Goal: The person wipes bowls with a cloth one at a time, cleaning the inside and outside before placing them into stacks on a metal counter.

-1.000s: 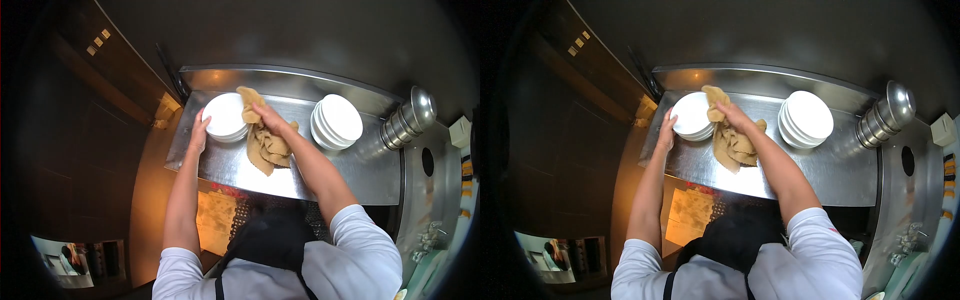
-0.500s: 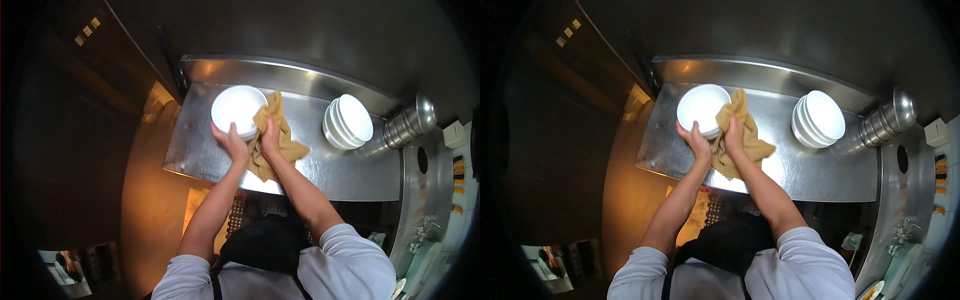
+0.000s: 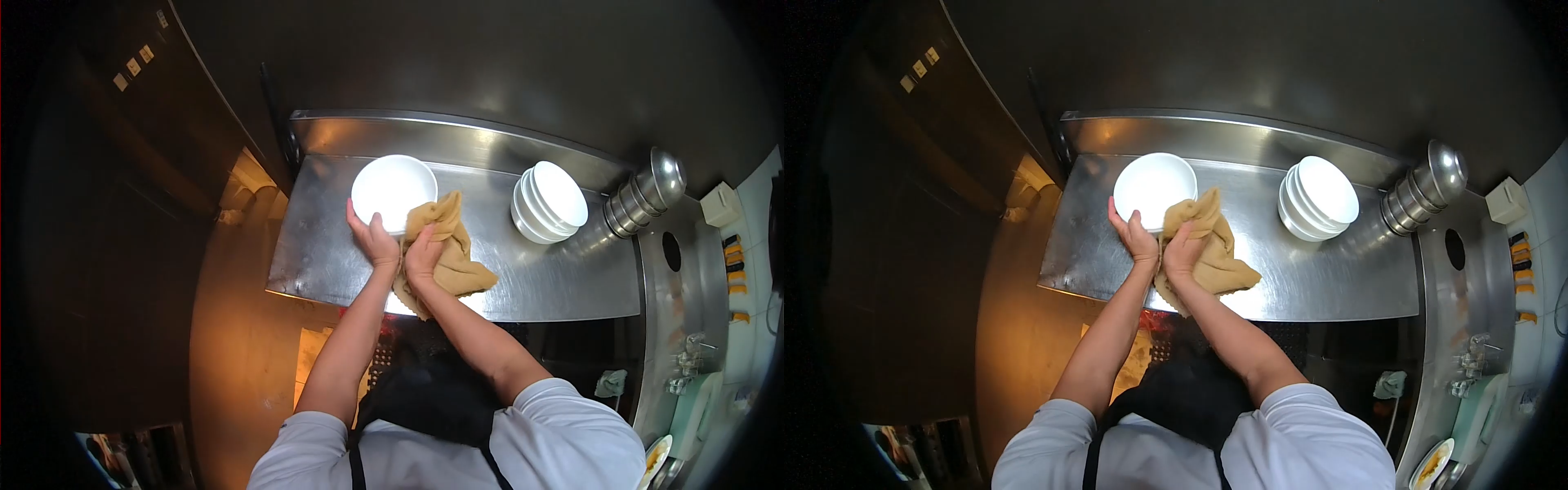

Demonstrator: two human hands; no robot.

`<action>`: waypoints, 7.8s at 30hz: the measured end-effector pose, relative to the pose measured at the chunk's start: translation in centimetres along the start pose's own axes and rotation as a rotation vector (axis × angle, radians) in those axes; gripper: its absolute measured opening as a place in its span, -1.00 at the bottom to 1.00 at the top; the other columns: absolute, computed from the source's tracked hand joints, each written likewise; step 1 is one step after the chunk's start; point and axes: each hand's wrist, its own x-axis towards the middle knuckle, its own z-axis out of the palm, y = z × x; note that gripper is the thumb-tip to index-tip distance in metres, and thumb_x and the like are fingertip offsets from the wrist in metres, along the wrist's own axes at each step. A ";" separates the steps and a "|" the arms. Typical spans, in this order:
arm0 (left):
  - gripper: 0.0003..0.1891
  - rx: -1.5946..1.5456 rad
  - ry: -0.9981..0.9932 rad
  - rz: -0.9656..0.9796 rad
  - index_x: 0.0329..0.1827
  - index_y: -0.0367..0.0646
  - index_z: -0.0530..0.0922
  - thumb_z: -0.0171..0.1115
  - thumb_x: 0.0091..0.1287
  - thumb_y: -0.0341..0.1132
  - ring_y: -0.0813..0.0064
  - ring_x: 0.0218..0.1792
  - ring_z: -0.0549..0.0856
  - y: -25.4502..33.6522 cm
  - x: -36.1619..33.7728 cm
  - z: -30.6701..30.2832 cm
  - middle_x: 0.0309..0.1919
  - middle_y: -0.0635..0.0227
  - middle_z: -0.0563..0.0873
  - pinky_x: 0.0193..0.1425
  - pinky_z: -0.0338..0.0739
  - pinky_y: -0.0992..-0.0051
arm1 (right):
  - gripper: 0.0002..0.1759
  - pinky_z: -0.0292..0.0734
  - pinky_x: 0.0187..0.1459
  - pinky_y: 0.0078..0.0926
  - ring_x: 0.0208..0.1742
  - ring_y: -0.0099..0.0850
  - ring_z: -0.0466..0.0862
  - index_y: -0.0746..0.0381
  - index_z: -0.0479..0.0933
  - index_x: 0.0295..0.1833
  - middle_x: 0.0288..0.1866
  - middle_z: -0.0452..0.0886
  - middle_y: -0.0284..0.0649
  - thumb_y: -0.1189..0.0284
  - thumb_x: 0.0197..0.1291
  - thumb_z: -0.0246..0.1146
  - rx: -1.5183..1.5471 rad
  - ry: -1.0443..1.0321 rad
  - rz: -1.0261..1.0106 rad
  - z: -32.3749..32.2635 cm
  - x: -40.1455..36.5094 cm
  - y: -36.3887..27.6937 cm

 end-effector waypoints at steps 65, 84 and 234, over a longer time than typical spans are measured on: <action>-0.70 1.195 -1.336 0.714 -0.32 -0.20 0.64 0.26 0.45 -0.12 -0.12 -0.30 0.73 12.4 -18.2 28.3 -0.43 -0.01 0.72 -0.16 0.58 0.00 | -0.52 0.49 0.33 -0.35 0.31 -0.34 0.58 0.30 0.38 0.42 0.32 0.55 -0.19 0.24 0.57 0.06 0.793 0.138 0.147 -53.1 24.7 -5.5; -0.83 0.885 -1.458 1.171 -0.34 -0.13 0.67 0.37 0.29 -0.23 0.18 -0.36 0.77 15.4 -16.2 27.9 -0.47 0.19 0.77 -0.18 0.52 0.25 | -0.48 0.43 0.42 -0.17 0.37 -0.24 0.56 0.29 0.33 0.45 0.36 0.54 -0.14 0.18 0.59 -0.04 0.727 0.583 -0.029 -59.9 8.3 -10.7; -0.63 -0.438 -0.282 -0.279 0.13 -0.38 0.59 0.17 0.55 -0.18 0.45 -0.11 0.73 8.0 -15.9 3.5 -0.07 0.25 0.74 0.03 0.63 0.43 | -0.48 0.39 0.37 -0.14 0.38 0.09 0.51 0.37 0.58 0.23 0.25 0.59 0.14 0.36 0.16 0.36 -0.084 -0.775 -0.732 -16.0 8.5 -11.0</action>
